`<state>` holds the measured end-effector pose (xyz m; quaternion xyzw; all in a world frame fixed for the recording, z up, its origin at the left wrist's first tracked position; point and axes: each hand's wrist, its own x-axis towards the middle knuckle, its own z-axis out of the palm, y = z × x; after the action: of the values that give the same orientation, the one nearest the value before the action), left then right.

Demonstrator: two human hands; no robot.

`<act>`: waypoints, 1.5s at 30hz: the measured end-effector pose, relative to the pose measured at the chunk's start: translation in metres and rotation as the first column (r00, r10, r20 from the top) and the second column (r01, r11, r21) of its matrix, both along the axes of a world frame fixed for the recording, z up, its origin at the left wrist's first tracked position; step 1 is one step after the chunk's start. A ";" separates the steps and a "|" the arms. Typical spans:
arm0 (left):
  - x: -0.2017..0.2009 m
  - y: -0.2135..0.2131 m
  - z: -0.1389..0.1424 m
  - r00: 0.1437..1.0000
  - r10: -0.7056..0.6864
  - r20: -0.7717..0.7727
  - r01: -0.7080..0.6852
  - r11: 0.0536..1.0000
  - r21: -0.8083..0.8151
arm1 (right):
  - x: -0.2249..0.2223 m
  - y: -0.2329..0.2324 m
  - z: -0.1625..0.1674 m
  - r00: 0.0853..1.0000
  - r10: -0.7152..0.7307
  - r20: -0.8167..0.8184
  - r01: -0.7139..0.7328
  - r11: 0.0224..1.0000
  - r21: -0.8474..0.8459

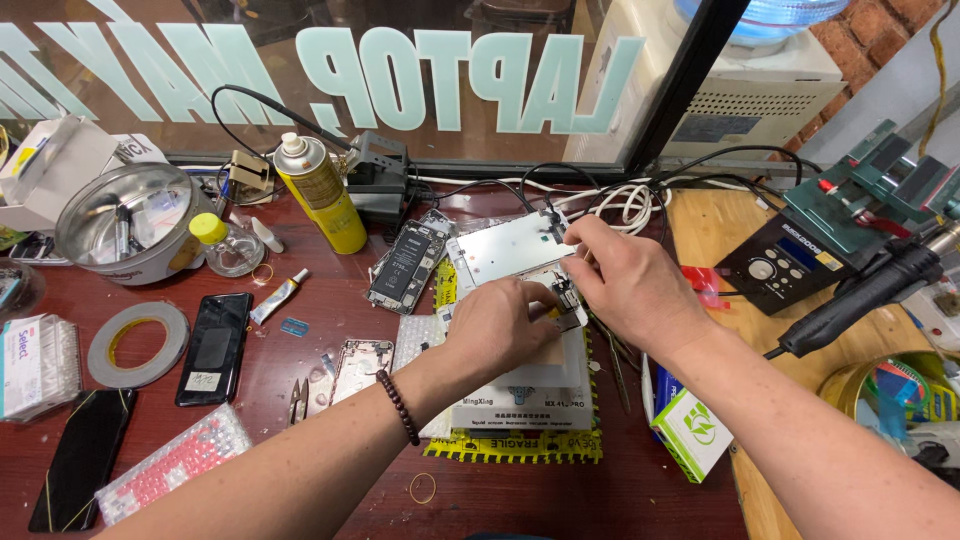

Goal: The person disassembles a white smartphone at a repair workbench. They pry components from the phone body, separate the frame and screen, use a brush and tweezers on internal parts, then hold up the reassembled phone and press its screen.

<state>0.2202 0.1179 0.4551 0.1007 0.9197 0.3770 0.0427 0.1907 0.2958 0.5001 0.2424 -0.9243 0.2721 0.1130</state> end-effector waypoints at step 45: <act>-0.005 -0.005 -0.003 0.982 0.180 0.062 -0.189 0.961 0.202 | -0.017 0.013 -0.007 0.747 0.242 0.619 0.408 0.569 -0.714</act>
<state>0.2150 0.1131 0.4524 0.0103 0.8798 0.4749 0.0164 0.1741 0.3084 0.4930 0.0021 -0.6778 0.7273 -0.1079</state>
